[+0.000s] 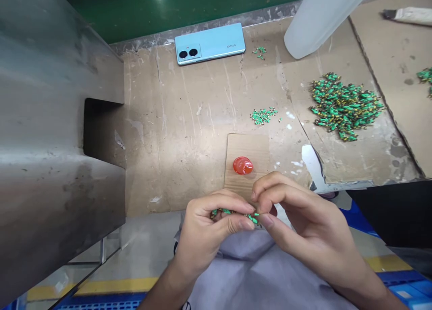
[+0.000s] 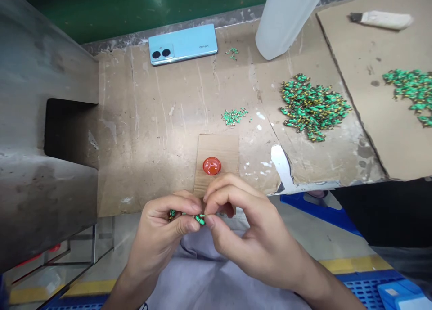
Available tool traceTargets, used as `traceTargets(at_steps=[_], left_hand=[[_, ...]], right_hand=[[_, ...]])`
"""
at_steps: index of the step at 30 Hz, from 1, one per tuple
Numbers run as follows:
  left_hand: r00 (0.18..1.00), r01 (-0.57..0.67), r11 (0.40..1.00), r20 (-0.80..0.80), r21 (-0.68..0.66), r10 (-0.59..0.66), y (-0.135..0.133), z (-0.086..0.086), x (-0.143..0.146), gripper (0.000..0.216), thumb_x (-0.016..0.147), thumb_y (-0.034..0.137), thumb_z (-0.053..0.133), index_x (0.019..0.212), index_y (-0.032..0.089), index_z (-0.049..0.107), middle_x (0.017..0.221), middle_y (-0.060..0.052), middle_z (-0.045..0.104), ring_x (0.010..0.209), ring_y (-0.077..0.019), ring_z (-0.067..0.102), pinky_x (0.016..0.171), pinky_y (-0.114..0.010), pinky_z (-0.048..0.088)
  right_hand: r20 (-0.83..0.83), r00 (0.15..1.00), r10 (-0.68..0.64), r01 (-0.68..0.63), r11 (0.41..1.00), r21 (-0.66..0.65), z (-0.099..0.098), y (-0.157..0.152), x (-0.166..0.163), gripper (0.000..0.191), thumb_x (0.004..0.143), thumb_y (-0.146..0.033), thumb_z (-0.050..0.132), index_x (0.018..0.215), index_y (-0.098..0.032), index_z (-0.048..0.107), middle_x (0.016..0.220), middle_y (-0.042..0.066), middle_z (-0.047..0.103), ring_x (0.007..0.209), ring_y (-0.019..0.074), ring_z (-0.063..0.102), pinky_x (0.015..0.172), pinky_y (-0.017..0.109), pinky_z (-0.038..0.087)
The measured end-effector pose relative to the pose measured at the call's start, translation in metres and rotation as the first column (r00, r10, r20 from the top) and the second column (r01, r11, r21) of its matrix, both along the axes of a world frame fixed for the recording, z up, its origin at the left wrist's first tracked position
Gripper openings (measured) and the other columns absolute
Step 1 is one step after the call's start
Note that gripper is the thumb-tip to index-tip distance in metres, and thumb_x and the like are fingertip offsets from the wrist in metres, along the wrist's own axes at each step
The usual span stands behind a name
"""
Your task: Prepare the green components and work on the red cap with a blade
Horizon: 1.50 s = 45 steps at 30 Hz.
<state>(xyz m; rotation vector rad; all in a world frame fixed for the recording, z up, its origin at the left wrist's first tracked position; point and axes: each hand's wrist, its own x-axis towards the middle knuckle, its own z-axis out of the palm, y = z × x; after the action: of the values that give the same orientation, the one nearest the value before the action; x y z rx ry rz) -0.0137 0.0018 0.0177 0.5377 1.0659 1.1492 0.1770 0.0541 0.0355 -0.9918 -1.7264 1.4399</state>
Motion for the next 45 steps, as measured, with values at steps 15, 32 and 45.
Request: traceTargets(at_steps=[15, 32, 45], left_hand=[[0.998, 0.002, 1.000, -0.066, -0.011, -0.003, 0.005, 0.010, 0.002, 0.015, 0.078, 0.023, 0.103, 0.083, 0.032, 0.093, 0.082, -0.002, 0.083, 0.077, -0.0171, 0.076, 0.070, -0.024, 0.061], [0.992, -0.020, 0.983, -0.121, 0.183, 0.043, 0.001, -0.003, 0.003, 0.021, 0.078, 0.014, 0.102, 0.089, 0.030, 0.092, 0.084, -0.001, 0.084, 0.078, -0.0118, 0.078, 0.072, -0.015, 0.063], [0.988, -0.014, 0.971, -0.148, 0.238, 0.051, 0.001, -0.005, 0.003, 0.017, 0.080, 0.016, 0.101, 0.089, 0.026, 0.091, 0.082, -0.003, 0.083, 0.077, -0.0148, 0.078, 0.069, -0.018, 0.063]], right_hand=[[0.013, 0.997, 0.077, -0.076, 0.996, -0.035, -0.001, 0.007, 0.005, 0.017, 0.100, -0.010, 0.069, 0.098, -0.027, 0.069, 0.098, 0.000, 0.071, 0.086, 0.0138, 0.068, 0.073, 0.024, 0.058], [0.036, 0.989, 0.142, -0.142, 0.990, 0.013, 0.005, 0.013, 0.007, 0.017, 0.097, -0.006, 0.069, 0.094, -0.023, 0.070, 0.098, -0.004, 0.072, 0.088, 0.0061, 0.069, 0.081, 0.013, 0.056], [0.091, 0.974, 0.205, -0.209, 0.977, 0.034, 0.011, 0.016, 0.010, 0.014, 0.102, -0.008, 0.065, 0.096, -0.020, 0.070, 0.104, -0.001, 0.074, 0.095, 0.0066, 0.073, 0.086, 0.014, 0.056]])
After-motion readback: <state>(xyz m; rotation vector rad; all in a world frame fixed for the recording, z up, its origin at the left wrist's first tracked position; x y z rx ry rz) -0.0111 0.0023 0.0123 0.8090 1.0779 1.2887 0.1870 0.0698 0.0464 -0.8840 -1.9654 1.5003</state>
